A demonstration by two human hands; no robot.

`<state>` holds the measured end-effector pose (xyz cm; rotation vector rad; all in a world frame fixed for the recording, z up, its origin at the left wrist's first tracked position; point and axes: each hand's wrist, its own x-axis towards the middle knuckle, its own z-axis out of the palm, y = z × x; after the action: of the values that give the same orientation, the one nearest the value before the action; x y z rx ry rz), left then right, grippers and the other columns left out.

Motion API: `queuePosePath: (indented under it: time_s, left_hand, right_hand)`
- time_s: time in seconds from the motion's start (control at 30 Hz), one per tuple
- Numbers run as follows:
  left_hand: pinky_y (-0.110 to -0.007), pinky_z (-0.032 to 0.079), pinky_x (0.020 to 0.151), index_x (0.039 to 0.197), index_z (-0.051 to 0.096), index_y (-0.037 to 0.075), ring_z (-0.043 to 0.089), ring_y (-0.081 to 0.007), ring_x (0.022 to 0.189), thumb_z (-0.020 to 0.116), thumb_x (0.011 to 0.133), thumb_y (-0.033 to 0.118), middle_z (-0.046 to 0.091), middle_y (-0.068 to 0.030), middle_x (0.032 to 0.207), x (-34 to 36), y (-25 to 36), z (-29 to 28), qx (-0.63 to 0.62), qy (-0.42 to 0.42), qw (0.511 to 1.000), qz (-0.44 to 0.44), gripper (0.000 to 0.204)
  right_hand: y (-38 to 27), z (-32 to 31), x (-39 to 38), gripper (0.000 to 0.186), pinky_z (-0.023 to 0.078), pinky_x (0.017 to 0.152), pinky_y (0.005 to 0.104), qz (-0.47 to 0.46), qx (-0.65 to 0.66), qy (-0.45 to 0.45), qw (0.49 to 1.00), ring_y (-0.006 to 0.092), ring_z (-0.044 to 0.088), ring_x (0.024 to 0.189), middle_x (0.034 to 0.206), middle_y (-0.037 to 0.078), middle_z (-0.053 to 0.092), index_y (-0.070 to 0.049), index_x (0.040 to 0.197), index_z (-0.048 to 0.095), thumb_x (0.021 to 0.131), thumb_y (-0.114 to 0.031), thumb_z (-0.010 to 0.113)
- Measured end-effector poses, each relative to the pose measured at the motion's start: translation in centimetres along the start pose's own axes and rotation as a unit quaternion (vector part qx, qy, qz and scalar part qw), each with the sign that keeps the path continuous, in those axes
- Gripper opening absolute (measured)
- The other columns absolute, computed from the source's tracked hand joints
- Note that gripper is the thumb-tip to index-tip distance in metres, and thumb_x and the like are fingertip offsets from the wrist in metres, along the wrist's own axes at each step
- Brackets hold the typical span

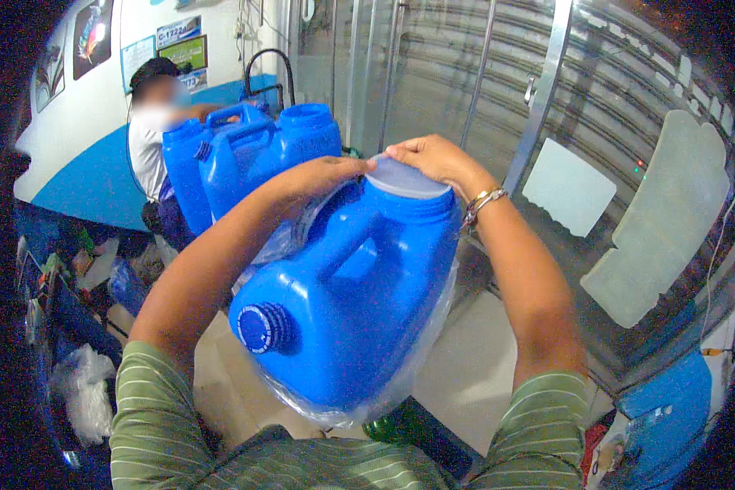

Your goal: The person wraps large blue water containers with clear plastic film, seals the openings with caps, and stacks the finished units on a metal counter. A coworker fills and handles additional containers nearby.

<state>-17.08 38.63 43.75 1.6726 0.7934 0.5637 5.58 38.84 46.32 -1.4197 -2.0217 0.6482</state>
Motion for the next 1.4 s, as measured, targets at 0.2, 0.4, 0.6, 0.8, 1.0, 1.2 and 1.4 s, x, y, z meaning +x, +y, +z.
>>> queuePosePath:
  time_s: [0.2, 0.4, 0.6, 0.8, 1.0, 1.2, 1.4]
  left_hand:
    - [-0.033, 0.050, 0.082, 0.113, 0.062, 0.004, 0.063, -0.0191, 0.090, 0.054, 0.091, 0.040, 0.065, -0.0101, 0.105, -0.6, 0.3, 0.8, -0.032, 0.007, 0.999, 0.024, 0.043]
    - [-0.033, 0.050, 0.081, 0.116, 0.061, 0.005, 0.063, -0.0193, 0.088, 0.053, 0.091, 0.039, 0.066, -0.0091, 0.104, 0.2, 0.3, 0.9, -0.018, 0.012, 0.999, 0.039, 0.043]
    - [-0.035, 0.051, 0.079, 0.115, 0.061, 0.004, 0.063, -0.0199, 0.090, 0.055, 0.087, 0.031, 0.066, -0.0100, 0.104, 0.5, 1.1, -0.3, 0.010, -0.009, 1.000, -0.009, 0.039]
    - [-0.034, 0.047, 0.088, 0.120, 0.058, 0.003, 0.060, -0.0221, 0.099, 0.051, 0.088, 0.026, 0.062, -0.0135, 0.111, 0.7, 2.3, 0.6, 0.023, -0.028, 0.999, 0.024, 0.040]
    - [-0.035, 0.041, 0.099, 0.130, 0.049, -0.001, 0.055, -0.0282, 0.112, 0.039, 0.096, 0.026, 0.058, -0.0185, 0.121, 3.0, 1.6, -0.3, 0.270, 0.000, 0.946, 0.177, 0.044]
    - [-0.042, 0.040, 0.099, 0.126, 0.049, -0.002, 0.054, -0.0387, 0.113, 0.033, 0.096, 0.025, 0.056, -0.0273, 0.120, 3.0, 2.4, 0.3, 0.444, 0.012, 0.874, 0.200, 0.044]
    - [-0.042, 0.039, 0.100, 0.130, 0.044, -0.003, 0.053, -0.0382, 0.114, 0.030, 0.098, 0.026, 0.055, -0.0270, 0.123, 3.3, 3.0, 0.0, 0.533, -0.046, 0.822, 0.197, 0.045]
  right_hand:
    - [-0.4, 0.2, -0.5, 0.035, 0.050, 0.075, 0.0299, -0.070, -0.083, 0.034, 0.994, 0.0144, 0.064, 0.082, 0.094, 0.008, 0.071, -0.006, 0.104, 0.070, 0.092, -0.037, 0.058]
    - [-3.1, -0.5, -2.9, 0.028, 0.048, 0.082, 0.0309, -0.225, -0.260, 0.220, 0.913, 0.0198, 0.065, 0.089, 0.094, 0.010, 0.070, -0.006, 0.098, 0.071, 0.089, -0.031, 0.061]
    - [-5.8, 2.0, -8.9, 0.022, 0.048, 0.084, 0.0331, -0.287, -0.154, 0.166, 0.931, 0.0239, 0.065, 0.093, 0.097, 0.008, 0.070, -0.008, 0.094, 0.072, 0.083, -0.026, 0.067]
    - [-3.5, 4.1, -9.9, 0.020, 0.046, 0.079, 0.0317, -0.256, -0.141, 0.254, 0.922, 0.0214, 0.065, 0.084, 0.094, 0.006, 0.071, -0.006, 0.090, 0.072, 0.083, -0.025, 0.068]
    - [-3.9, 5.1, -9.3, 0.016, 0.042, 0.079, 0.0320, -0.254, -0.128, 0.277, 0.918, 0.0197, 0.061, 0.081, 0.091, 0.004, 0.071, -0.008, 0.087, 0.072, 0.085, -0.022, 0.065]
    - [-3.7, 4.6, -9.5, 0.016, 0.039, 0.076, 0.0342, -0.248, -0.174, 0.255, 0.918, 0.0219, 0.055, 0.077, 0.088, 0.004, 0.068, -0.008, 0.087, 0.069, 0.087, -0.021, 0.061]
    - [-5.1, 4.3, -10.1, 0.016, 0.041, 0.071, 0.0389, -0.257, -0.267, 0.229, 0.900, 0.0285, 0.054, 0.077, 0.083, 0.009, 0.061, -0.007, 0.089, 0.065, 0.085, -0.021, 0.061]
